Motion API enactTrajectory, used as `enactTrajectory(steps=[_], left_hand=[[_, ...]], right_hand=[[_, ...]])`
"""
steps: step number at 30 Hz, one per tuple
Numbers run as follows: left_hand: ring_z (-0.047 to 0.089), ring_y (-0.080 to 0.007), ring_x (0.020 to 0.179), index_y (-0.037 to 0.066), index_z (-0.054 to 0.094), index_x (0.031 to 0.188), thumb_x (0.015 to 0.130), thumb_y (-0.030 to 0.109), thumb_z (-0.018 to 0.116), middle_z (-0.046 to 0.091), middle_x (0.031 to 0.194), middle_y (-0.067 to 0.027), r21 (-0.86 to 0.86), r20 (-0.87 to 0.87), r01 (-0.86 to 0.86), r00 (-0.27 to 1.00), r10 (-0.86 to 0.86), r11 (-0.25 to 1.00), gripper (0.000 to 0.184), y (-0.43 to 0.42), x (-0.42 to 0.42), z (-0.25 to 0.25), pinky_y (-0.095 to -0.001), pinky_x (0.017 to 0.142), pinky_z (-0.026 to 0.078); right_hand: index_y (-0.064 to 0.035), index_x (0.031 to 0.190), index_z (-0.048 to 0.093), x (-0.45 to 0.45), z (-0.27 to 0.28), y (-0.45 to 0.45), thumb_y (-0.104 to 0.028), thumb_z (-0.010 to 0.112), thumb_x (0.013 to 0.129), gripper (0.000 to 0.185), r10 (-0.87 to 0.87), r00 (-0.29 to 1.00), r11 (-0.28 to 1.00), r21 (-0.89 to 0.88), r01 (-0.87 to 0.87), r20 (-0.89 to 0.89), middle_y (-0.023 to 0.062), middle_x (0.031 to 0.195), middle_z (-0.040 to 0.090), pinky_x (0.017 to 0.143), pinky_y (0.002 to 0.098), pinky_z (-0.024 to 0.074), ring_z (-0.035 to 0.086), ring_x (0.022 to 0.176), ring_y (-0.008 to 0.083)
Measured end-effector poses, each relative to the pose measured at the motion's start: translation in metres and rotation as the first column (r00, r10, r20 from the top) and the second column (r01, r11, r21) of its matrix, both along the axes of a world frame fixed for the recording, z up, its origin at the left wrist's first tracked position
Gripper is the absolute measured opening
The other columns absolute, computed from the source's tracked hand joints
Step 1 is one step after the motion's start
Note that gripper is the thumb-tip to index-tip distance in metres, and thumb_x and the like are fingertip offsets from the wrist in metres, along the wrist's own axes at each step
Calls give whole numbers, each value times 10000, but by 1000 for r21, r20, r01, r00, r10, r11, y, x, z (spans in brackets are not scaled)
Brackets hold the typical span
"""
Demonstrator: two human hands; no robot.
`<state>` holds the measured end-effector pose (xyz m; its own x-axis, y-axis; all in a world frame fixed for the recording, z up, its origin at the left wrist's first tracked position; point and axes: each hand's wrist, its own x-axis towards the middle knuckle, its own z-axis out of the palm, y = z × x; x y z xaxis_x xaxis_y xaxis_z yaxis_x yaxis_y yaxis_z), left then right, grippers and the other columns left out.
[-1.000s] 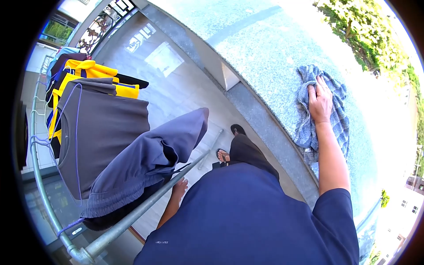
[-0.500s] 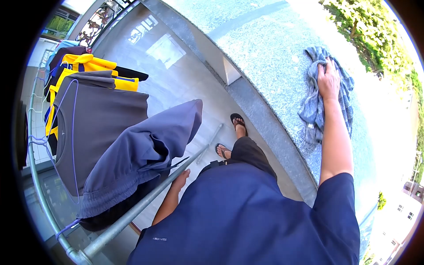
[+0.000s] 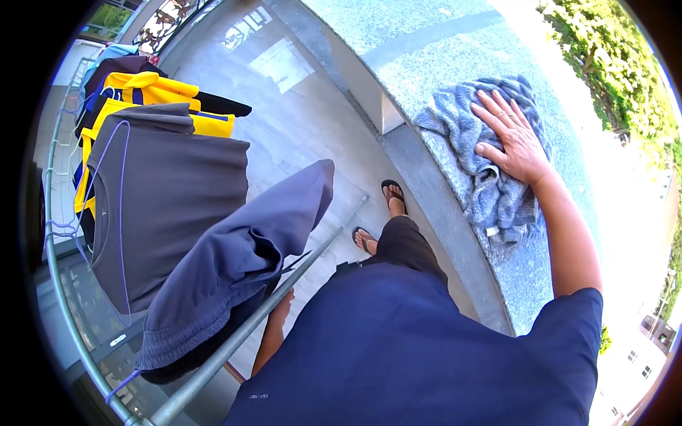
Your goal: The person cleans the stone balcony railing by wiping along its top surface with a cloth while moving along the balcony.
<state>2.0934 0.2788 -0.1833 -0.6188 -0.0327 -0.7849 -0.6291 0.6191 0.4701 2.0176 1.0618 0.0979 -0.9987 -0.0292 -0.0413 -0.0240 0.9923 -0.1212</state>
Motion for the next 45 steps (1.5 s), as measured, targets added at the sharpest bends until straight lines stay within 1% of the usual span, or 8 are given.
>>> enactTrajectory(steps=[12,17,22,25,31,34,41,45], left_hand=[[557,-297,1376,12,582,1440,1035,458,596,610,1450,-216,-196,63,-79,994,93,977,603,40,55,52,-393,1180,360],[540,-295,1399,102,601,1433,1056,462,558,621,1449,-165,-257,83,126,991,-107,958,523,48,41,70,-432,1186,370],[517,-304,1422,154,592,1453,1056,492,537,594,1494,-113,-232,39,118,993,-112,966,524,31,43,21,-423,1200,363],[434,-145,769,99,553,837,1043,359,618,439,765,9,-153,-323,84,938,-130,985,339,-1,50,-49,-368,745,414],[630,-226,856,-16,644,1189,1015,363,649,701,940,-98,-201,-375,218,883,-281,955,417,12,17,11,-420,806,499],[642,-376,1239,49,568,1446,1014,420,618,707,1273,-210,-225,-7,323,943,-333,919,572,18,3,29,-438,1036,497],[686,-379,1141,-11,547,1463,967,408,649,731,1141,-248,-291,50,575,807,-589,764,658,50,-11,62,-418,985,508],[646,-162,841,-18,533,1481,979,299,673,707,922,-128,-103,-123,348,925,-359,932,609,63,-14,47,-313,763,512]], right_hand=[[2,1636,274,-382,-40,-1,-711,407,983,976,-701,695,709,-59,702,-160,225,1726,172,1274,589,14,79,1600,443],[-59,1648,288,-441,-28,-89,-726,444,967,965,-370,920,929,-84,361,-128,188,1737,165,1286,554,22,76,1609,405],[-152,1639,340,-400,-39,-107,-460,578,928,810,-124,979,992,-35,120,-162,130,1739,206,1303,512,74,137,1615,325],[-132,1622,348,-327,-33,-123,-315,658,882,822,-104,970,994,-63,92,-218,130,1718,259,1298,516,120,179,1604,320],[-112,1626,329,-163,-26,-137,-310,703,891,848,-153,962,986,-98,134,-226,143,1713,260,1296,525,113,180,1604,324],[-110,1619,349,-84,-24,-140,-390,674,955,791,-188,950,980,-110,165,-249,138,1708,272,1294,530,118,190,1601,318],[-130,1597,404,57,-32,-139,-445,592,1012,690,-212,940,977,-87,195,-269,133,1692,317,1291,529,133,215,1593,324],[-134,1602,407,136,-28,-134,-528,496,1047,687,-368,895,928,-151,339,-253,135,1696,310,1294,522,122,201,1598,323]])
